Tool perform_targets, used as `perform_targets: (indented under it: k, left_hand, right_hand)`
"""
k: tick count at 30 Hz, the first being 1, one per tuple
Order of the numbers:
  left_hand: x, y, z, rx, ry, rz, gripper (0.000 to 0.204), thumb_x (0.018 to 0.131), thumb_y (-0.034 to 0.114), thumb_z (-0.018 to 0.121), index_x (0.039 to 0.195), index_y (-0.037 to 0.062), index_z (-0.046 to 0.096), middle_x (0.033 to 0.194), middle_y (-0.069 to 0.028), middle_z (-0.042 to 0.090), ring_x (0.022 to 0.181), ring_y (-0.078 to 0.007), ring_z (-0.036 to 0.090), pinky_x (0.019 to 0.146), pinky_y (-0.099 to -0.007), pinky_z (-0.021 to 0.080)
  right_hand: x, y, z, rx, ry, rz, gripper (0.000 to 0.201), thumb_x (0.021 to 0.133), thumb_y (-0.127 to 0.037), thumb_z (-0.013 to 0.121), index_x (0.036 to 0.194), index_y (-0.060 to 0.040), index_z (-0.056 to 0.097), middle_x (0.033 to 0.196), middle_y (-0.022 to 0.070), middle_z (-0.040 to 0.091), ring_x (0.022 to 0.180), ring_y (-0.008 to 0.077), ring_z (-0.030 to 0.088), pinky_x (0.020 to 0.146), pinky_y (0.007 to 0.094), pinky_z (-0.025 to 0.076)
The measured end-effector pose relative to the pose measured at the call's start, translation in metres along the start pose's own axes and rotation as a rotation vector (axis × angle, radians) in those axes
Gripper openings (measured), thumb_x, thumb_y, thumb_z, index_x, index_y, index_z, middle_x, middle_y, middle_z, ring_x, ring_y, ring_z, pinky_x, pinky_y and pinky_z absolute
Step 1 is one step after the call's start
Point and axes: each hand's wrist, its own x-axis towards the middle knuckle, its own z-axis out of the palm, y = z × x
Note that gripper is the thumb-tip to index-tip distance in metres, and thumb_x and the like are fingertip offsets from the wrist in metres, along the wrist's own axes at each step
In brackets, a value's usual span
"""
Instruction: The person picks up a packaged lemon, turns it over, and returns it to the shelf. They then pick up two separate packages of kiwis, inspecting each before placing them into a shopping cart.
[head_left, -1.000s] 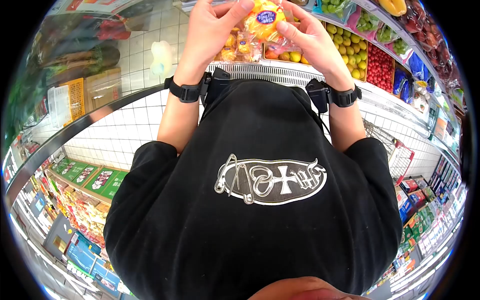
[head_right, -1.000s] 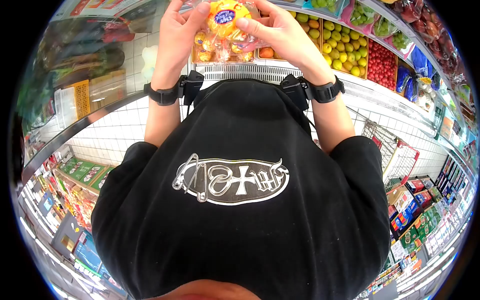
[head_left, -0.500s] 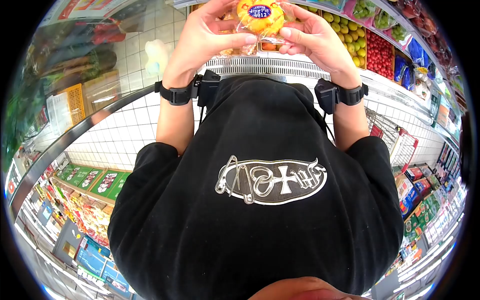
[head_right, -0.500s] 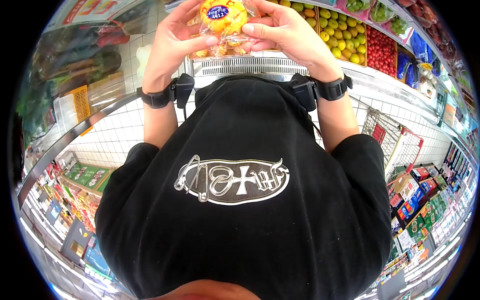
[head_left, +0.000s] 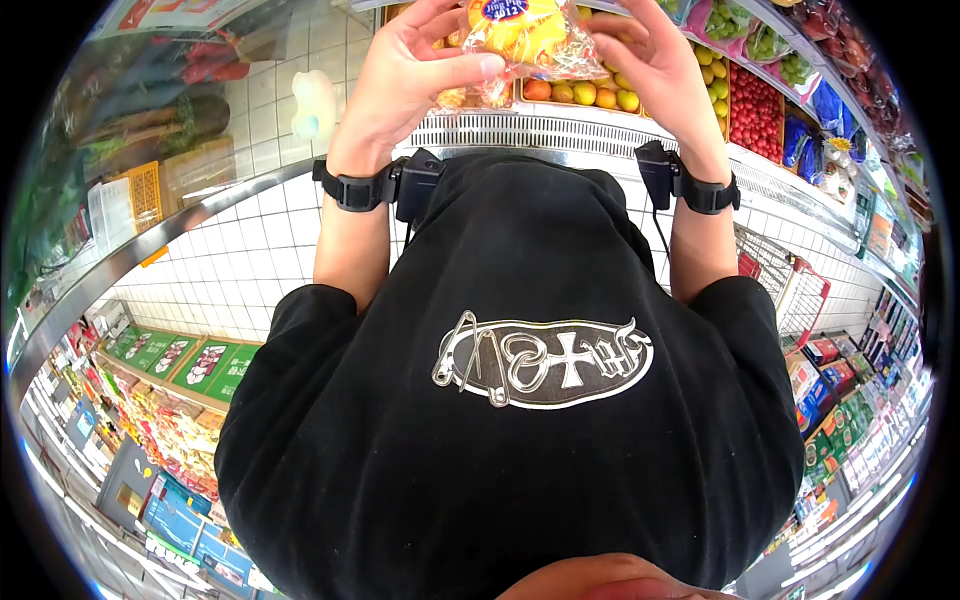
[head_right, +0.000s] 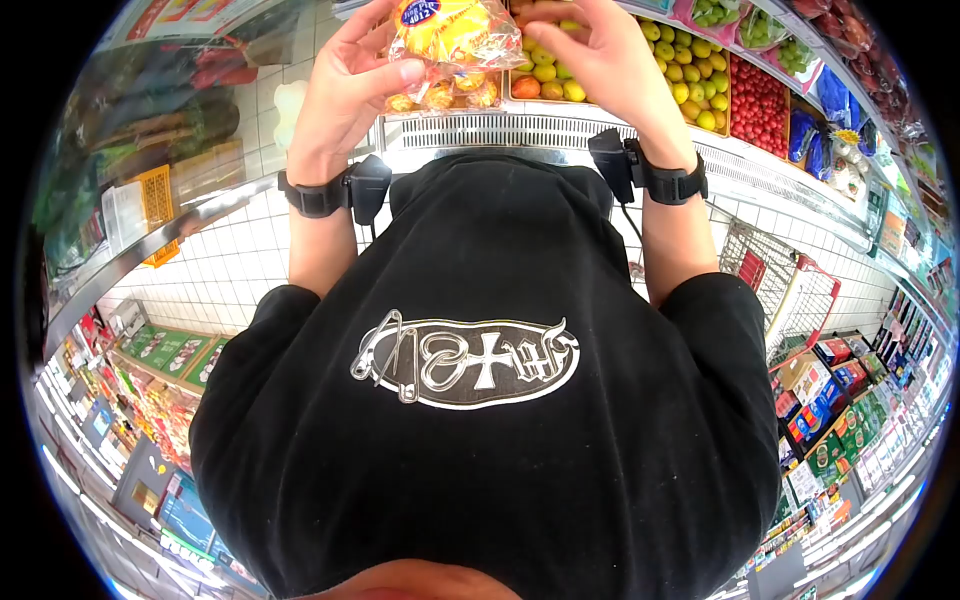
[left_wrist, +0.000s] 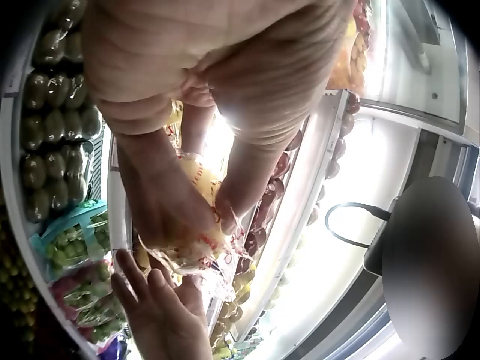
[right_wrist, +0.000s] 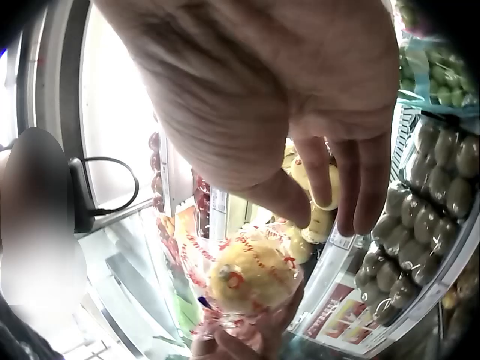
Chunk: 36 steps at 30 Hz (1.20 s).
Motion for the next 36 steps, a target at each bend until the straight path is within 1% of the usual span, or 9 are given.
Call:
perform_targets:
  k: [3, 5, 9, 10, 13, 18, 23, 27, 36]
  left_hand:
    - [-0.001, 0.001, 0.001, -0.073, -0.056, -0.048, 0.068, 0.082, -0.001, 0.072, 0.142, -0.0008, 0.042, 0.124, -0.0118, 0.061, 0.103, -0.0173, 0.063, 0.084, -0.0284, 0.055]
    - [-0.002, -0.004, 0.001, -0.201, -0.090, -0.106, 0.056, 0.091, 0.009, 0.067, 0.141, -0.0010, 0.043, 0.122, -0.0121, 0.062, 0.101, -0.0176, 0.064, 0.082, -0.0286, 0.055]
    - [-0.001, -0.004, -0.017, -0.092, -0.222, -0.165, 0.043, 0.099, 0.026, 0.056, 0.131, -0.0025, 0.052, 0.113, -0.0121, 0.066, 0.096, -0.0172, 0.066, 0.078, -0.0285, 0.055]
    - [0.006, -0.017, -0.042, 0.002, -0.242, -0.183, 0.038, 0.097, 0.024, 0.060, 0.124, -0.0031, 0.058, 0.109, -0.0111, 0.067, 0.095, -0.0159, 0.066, 0.078, -0.0281, 0.055]
    - [0.010, -0.026, -0.040, 0.222, -0.032, -0.068, 0.034, 0.097, 0.026, 0.061, 0.114, -0.0033, 0.065, 0.099, -0.0105, 0.070, 0.087, -0.0159, 0.068, 0.072, -0.0278, 0.056]
    - [0.005, -0.018, 0.001, -0.019, 0.075, -0.001, 0.052, 0.104, 0.040, 0.043, 0.131, -0.0035, 0.052, 0.111, -0.0127, 0.066, 0.089, -0.0197, 0.068, 0.071, -0.0288, 0.057]
    - [0.002, -0.027, 0.001, 0.284, 0.219, 0.066, 0.037, 0.098, 0.031, 0.058, 0.112, -0.0030, 0.066, 0.096, -0.0107, 0.070, 0.079, -0.0173, 0.070, 0.065, -0.0281, 0.058]
    - [0.000, -0.032, -0.008, 0.226, 0.193, 0.035, 0.037, 0.099, 0.031, 0.056, 0.112, -0.0028, 0.065, 0.099, -0.0114, 0.070, 0.079, -0.0185, 0.071, 0.065, -0.0286, 0.059]
    - [-0.007, -0.017, 0.012, 0.182, 0.207, -0.030, 0.048, 0.104, 0.038, 0.043, 0.121, -0.0036, 0.059, 0.094, -0.0105, 0.069, 0.074, -0.0190, 0.070, 0.062, -0.0285, 0.058]
  right_hand:
    - [0.007, 0.008, -0.006, -0.338, -0.117, -0.431, 0.061, 0.077, -0.010, 0.077, 0.134, -0.0056, 0.055, 0.138, 0.0103, 0.051, 0.125, 0.0196, 0.050, 0.100, 0.0340, 0.044]
    - [0.011, 0.005, -0.015, -0.282, -0.351, -0.435, 0.065, 0.074, -0.012, 0.080, 0.133, -0.0054, 0.054, 0.134, 0.0109, 0.054, 0.123, 0.0204, 0.052, 0.102, 0.0347, 0.043]
    - [-0.001, 0.004, -0.008, 0.128, -0.318, -0.058, 0.061, 0.076, -0.012, 0.082, 0.130, -0.0018, 0.056, 0.119, 0.0067, 0.063, 0.107, 0.0161, 0.060, 0.093, 0.0293, 0.049]
    - [0.000, 0.022, -0.006, 0.246, -0.310, -0.155, 0.054, 0.081, -0.011, 0.078, 0.129, 0.0002, 0.056, 0.110, 0.0064, 0.065, 0.094, 0.0119, 0.063, 0.082, 0.0250, 0.053]
    - [0.000, 0.019, -0.015, 0.342, -0.250, 0.241, 0.047, 0.086, -0.012, 0.074, 0.128, 0.0008, 0.056, 0.099, 0.0066, 0.068, 0.084, 0.0095, 0.064, 0.073, 0.0235, 0.055]
    - [0.003, 0.019, -0.009, 0.256, -0.187, 0.341, 0.038, 0.096, -0.026, 0.063, 0.120, 0.0036, 0.061, 0.085, 0.0041, 0.068, 0.066, 0.0080, 0.065, 0.056, 0.0200, 0.054]
    - [0.001, 0.040, -0.009, 0.123, -0.253, 0.305, 0.040, 0.097, -0.032, 0.061, 0.119, 0.0001, 0.062, 0.080, 0.0034, 0.067, 0.064, 0.0076, 0.065, 0.059, 0.0191, 0.054]
    - [0.000, 0.045, -0.010, 0.003, -0.258, 0.233, 0.042, 0.098, -0.041, 0.057, 0.104, -0.0016, 0.070, 0.073, 0.0000, 0.064, 0.062, 0.0052, 0.063, 0.058, 0.0183, 0.053]
    - [0.002, 0.048, -0.018, -0.027, -0.294, 0.222, 0.037, 0.096, -0.034, 0.061, 0.115, -0.0033, 0.066, 0.085, 0.0018, 0.068, 0.072, 0.0058, 0.065, 0.064, 0.0196, 0.053]
